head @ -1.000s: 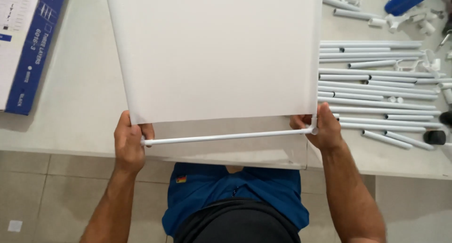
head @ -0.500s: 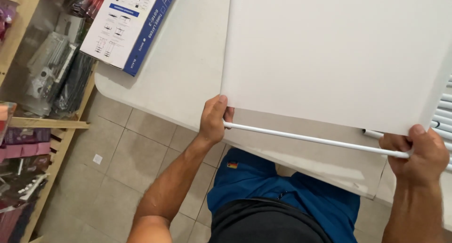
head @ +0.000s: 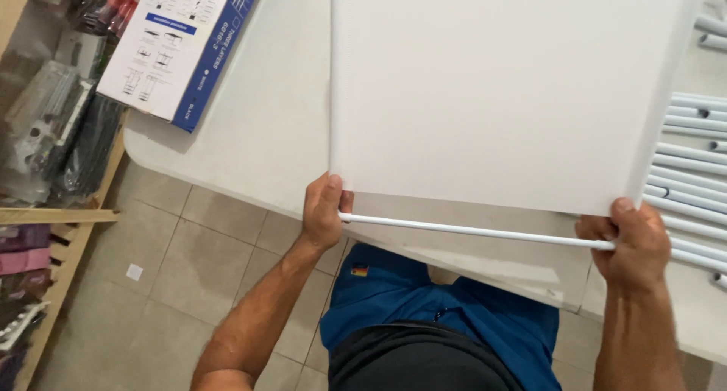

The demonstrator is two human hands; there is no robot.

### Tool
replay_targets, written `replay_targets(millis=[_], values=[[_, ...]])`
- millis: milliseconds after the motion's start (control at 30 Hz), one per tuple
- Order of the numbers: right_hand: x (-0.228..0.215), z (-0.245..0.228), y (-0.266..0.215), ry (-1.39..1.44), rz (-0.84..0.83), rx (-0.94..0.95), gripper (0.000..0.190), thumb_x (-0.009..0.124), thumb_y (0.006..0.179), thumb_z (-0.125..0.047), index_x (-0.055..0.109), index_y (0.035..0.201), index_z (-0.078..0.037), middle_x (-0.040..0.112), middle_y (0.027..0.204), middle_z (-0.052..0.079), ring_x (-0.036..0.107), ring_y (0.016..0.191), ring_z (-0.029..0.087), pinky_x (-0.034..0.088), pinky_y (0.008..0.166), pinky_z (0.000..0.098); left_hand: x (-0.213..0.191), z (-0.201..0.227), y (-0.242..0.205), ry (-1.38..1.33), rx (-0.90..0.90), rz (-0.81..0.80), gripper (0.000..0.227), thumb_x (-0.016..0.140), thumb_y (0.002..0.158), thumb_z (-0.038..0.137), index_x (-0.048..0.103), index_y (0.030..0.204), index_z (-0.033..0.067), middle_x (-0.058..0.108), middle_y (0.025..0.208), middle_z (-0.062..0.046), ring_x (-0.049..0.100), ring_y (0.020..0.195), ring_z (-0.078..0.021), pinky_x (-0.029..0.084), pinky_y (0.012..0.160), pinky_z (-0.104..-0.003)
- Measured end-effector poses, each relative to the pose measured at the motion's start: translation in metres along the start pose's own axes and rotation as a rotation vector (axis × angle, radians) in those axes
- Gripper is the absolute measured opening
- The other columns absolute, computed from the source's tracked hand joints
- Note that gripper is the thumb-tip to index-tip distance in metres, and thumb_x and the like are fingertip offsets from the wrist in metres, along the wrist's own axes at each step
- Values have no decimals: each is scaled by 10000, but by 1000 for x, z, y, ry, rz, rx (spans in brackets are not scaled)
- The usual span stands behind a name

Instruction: Assembling a multi-tier shelving unit by connecting tubes with plastic joints and adding fabric shelves.

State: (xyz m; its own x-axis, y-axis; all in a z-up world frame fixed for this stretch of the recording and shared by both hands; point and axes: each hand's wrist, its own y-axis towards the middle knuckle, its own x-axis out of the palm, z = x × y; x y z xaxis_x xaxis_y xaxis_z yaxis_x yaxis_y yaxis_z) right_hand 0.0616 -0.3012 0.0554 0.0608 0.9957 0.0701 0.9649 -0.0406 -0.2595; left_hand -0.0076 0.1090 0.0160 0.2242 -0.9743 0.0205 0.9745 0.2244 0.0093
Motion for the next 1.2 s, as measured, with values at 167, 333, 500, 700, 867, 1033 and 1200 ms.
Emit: replay_targets(millis=[167, 333, 500, 700, 867, 1033, 1200], values=[[-37, 59, 22, 80, -4, -153, 279, 561, 1022, -331, 424, 916, -113, 394, 699, -3, 379, 573, 107, 347, 554, 284, -9, -8, 8, 51, 65, -41, 566, 357, 1048, 558, 552, 737, 126, 541, 617, 10, 501, 577, -124, 401, 578, -269], [-23, 29, 24, -400, -34, -420, 356, 571, 1045, -423, 635, 929, -92, 678, 847, 19, 654, 851, 175, 516, 798, 322, -27, -3, 45, 133, 224, -87, 602, 403, 1066, 494, 551, 1357, -11, 668, 1173, -113, 637, 1099, -246, 532, 925, -348], [-31, 46, 58, -390, 106, -630, 392, 526, 1108, -420, 563, 1109, -29, 601, 804, 97, 544, 739, 147, 497, 736, 365, -30, 4, 75, 270, 495, 135, 496, 497, 1072, 477, 544, 1215, 4, 525, 821, -61, 524, 784, -151, 498, 733, -357], [34, 3, 78, -526, -13, -709, 296, 646, 1089, -311, 660, 1001, -29, 632, 781, 133, 639, 684, 271, 524, 670, 422, -83, -5, 113, 291, 507, 241, 462, 684, 1062, 436, 523, 1127, 8, 539, 893, -78, 563, 860, -181, 490, 824, -373], [72, 0, 94, -619, -107, -745, 345, 704, 1053, -337, 653, 870, -49, 631, 684, 87, 648, 635, 226, 523, 646, 350, -110, -8, 105, 462, 435, 249, 421, 575, 1129, 405, 585, 1074, -12, 652, 887, -156, 662, 830, -270, 518, 785, -408], [80, 27, 115, -689, -146, -729, 350, 749, 1002, -353, 647, 836, -62, 687, 685, 79, 695, 646, 239, 548, 639, 353, -131, -38, 103, 525, 355, 260, 346, 613, 1122, 300, 632, 1050, -37, 700, 892, -210, 706, 825, -335, 555, 752, -456], [76, 39, 120, -711, -121, -696, 321, 747, 1024, -332, 668, 839, -81, 692, 679, 59, 687, 634, 231, 553, 659, 342, -149, -72, 109, 610, 329, 264, 365, 655, 1104, 314, 663, 1028, -43, 714, 878, -221, 725, 838, -376, 573, 716, -452]])
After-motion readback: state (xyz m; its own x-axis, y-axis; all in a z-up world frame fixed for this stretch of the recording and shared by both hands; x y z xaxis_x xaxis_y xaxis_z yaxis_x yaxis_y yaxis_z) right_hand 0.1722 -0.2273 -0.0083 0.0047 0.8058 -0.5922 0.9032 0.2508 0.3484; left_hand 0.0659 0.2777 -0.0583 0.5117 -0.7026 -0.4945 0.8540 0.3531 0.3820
